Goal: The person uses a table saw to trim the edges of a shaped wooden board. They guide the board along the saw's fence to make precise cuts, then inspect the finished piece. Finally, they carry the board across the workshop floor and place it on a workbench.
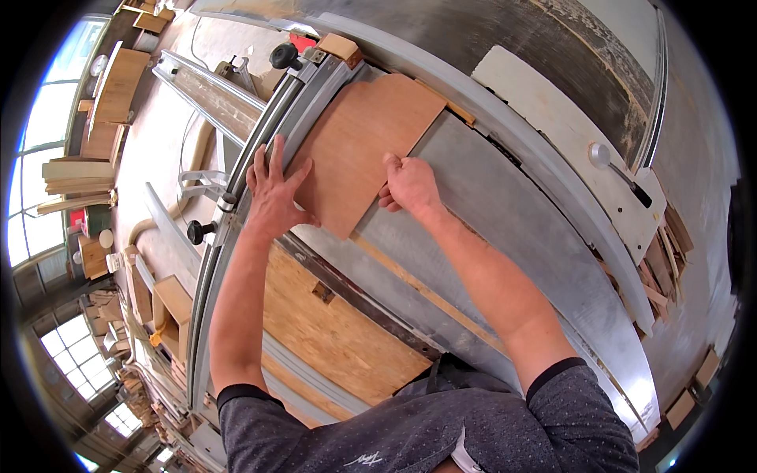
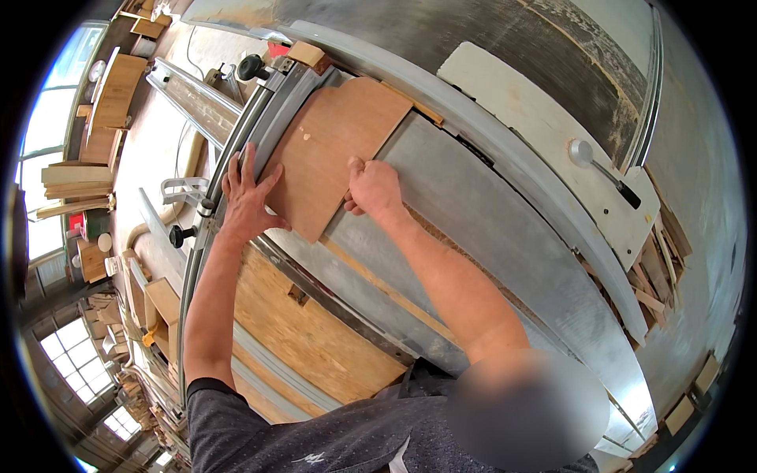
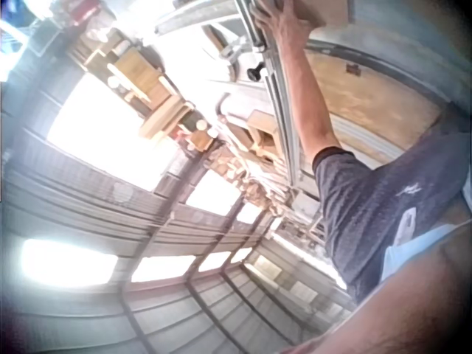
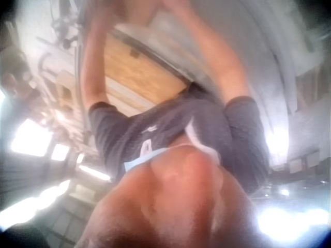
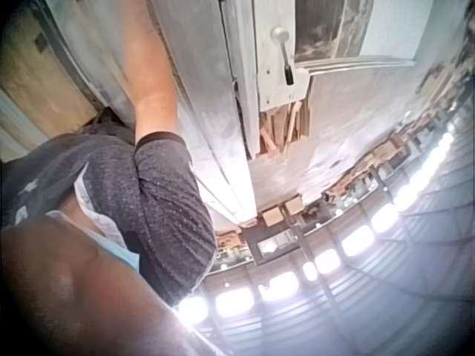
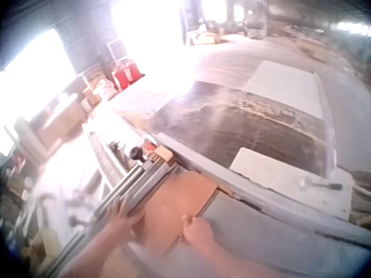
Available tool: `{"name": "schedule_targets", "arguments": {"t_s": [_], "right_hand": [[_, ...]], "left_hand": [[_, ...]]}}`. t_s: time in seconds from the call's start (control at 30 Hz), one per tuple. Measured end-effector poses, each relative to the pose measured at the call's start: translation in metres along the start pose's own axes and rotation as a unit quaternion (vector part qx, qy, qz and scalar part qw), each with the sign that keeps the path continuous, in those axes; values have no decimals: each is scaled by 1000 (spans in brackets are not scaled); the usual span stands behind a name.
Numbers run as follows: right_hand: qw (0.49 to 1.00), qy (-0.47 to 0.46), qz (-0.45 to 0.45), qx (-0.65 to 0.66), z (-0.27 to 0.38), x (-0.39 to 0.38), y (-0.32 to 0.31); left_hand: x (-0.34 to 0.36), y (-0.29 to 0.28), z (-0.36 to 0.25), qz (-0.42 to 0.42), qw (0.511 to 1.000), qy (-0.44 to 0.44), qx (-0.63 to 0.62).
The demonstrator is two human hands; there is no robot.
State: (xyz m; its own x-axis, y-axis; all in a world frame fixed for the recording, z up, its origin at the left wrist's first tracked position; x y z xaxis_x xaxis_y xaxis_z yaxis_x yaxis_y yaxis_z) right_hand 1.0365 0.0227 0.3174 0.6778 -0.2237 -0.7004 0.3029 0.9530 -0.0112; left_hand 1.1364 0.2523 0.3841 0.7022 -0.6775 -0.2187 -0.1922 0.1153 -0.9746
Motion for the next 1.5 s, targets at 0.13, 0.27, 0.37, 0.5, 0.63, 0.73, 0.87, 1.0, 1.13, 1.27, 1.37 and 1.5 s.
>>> {"name": "schedule_targets", "arguments": {"t_s": [0.13,0.27,0.37,0.5,0.63,0.73,0.87,1.0,1.13,1.27,1.37,1.5], "right_hand": [[1000,7,4,4,3,2,2],[1000,4,1,1,0,8,2],[1000,3,2,0,2,13,5],[1000,12,10,-2,0,17,7],[1000,4,4,-6,5,23,10],[1000,13,9,-10,6,25,10],[1000,20,8,-16,10,25,12],[1000,23,6,-17,9,32,14],[1000,23,7,-17,11,34,15],[999,27,10,-17,14,36,17],[999,28,9,-15,16,38,19],[1000,27,3,-13,16,39,18]], "left_hand": [[1,-1,4,-7,1000,2,-5],[2,-2,4,-14,1000,3,-9],[4,-3,8,-19,1000,-2,-12],[6,-4,10,-19,1000,-6,-20],[11,-3,16,-5,999,-18,-25],[14,-4,16,2,999,-21,-28],[15,-5,20,-7,999,-15,-31],[17,-6,22,-24,999,-7,-31],[19,-8,23,-16,999,-14,-35],[22,-8,26,-3,999,-18,-40],[23,-7,30,-2,999,-14,-40],[24,-9,29,4,999,-14,-41]]}}
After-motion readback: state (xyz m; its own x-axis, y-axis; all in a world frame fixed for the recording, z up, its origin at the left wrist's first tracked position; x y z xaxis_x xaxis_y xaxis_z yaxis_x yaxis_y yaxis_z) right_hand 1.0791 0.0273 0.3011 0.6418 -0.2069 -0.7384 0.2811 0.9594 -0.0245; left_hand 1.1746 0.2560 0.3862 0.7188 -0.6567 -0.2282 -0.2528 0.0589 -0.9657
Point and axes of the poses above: each hand's wrist, its own x-axis towards the middle knuckle, its own y-axis out of the palm, z = x × y, the point moved 4 cm from there along x, towards the middle knuckle, and after that the axes turned 3 degrees about y, right-handed, at the moved point
